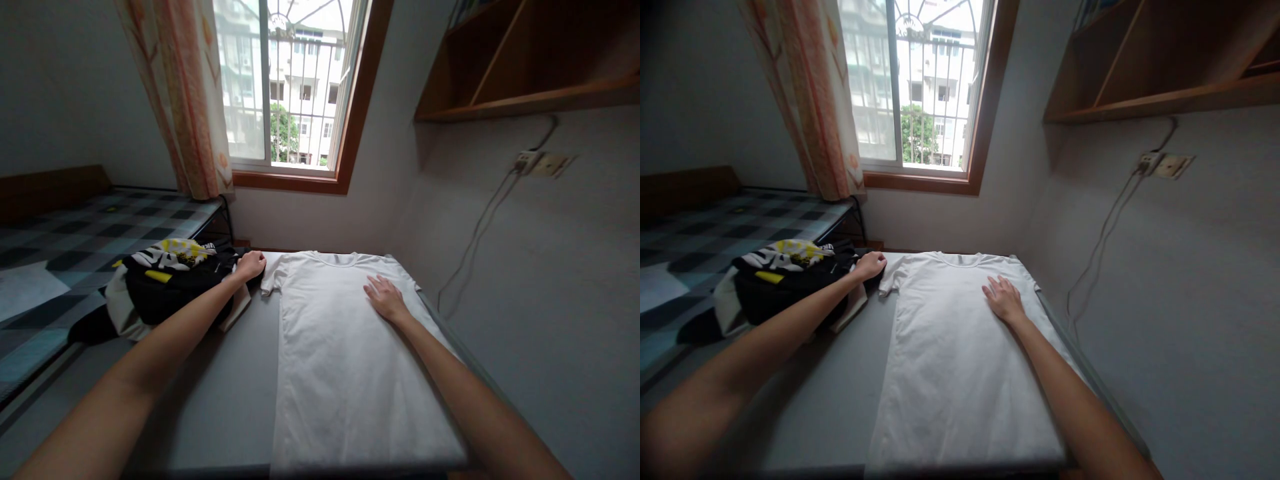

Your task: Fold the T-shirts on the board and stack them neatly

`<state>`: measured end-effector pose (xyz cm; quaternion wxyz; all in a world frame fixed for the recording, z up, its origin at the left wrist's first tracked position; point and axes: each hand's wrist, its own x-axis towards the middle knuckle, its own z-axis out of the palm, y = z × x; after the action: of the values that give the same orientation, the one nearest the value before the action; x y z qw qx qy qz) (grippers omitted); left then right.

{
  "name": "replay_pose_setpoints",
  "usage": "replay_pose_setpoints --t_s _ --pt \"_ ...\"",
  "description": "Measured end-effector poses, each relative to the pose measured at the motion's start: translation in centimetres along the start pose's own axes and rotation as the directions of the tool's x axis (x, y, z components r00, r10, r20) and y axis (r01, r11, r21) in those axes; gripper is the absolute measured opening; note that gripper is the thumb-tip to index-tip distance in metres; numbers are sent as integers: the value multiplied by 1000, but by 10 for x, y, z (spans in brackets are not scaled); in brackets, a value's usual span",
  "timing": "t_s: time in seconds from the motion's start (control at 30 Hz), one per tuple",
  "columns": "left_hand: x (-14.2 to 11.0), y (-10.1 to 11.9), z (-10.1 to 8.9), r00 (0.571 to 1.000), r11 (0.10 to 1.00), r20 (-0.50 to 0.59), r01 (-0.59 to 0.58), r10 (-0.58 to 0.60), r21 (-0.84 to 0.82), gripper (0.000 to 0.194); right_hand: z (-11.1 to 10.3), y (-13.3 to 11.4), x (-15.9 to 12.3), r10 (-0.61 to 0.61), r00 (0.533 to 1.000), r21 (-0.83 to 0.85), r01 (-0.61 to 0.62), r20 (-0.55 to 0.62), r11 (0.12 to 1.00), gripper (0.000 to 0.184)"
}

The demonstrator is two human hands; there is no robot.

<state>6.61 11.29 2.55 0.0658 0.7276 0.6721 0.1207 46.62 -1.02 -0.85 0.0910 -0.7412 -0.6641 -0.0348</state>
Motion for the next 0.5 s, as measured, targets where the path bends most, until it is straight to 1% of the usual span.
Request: replay_pose_setpoints --t_s 0.07,0.13,0.2,0.3,0.43,0.5 --pt "1 1 1 1000 1000 26 0 0 -7 40 5 -11 -6 -11 997 -18 13 77 1000 59" --pt "2 1 1 999 999 54 1 1 -40 44 6 -16 -9 -3 993 -33 7 115 999 61" --pt "3 0 0 998 993 56 14 -7 -117 44 6 -17 -9 6 993 -35 -2 120 999 61" --pt "5 -5 -3 999 961 27 36 -29 -275 42 5 -16 -9 12 994 -30 -8 113 1000 60" --pt "5 -15 -11 999 903 -25 20 -34 -429 54 6 -16 -8 14 996 -20 -13 93 1000 59" --pt "5 -20 -16 997 849 -60 17 -57 -528 55 7 -16 -7 16 996 -14 -15 82 1000 59"
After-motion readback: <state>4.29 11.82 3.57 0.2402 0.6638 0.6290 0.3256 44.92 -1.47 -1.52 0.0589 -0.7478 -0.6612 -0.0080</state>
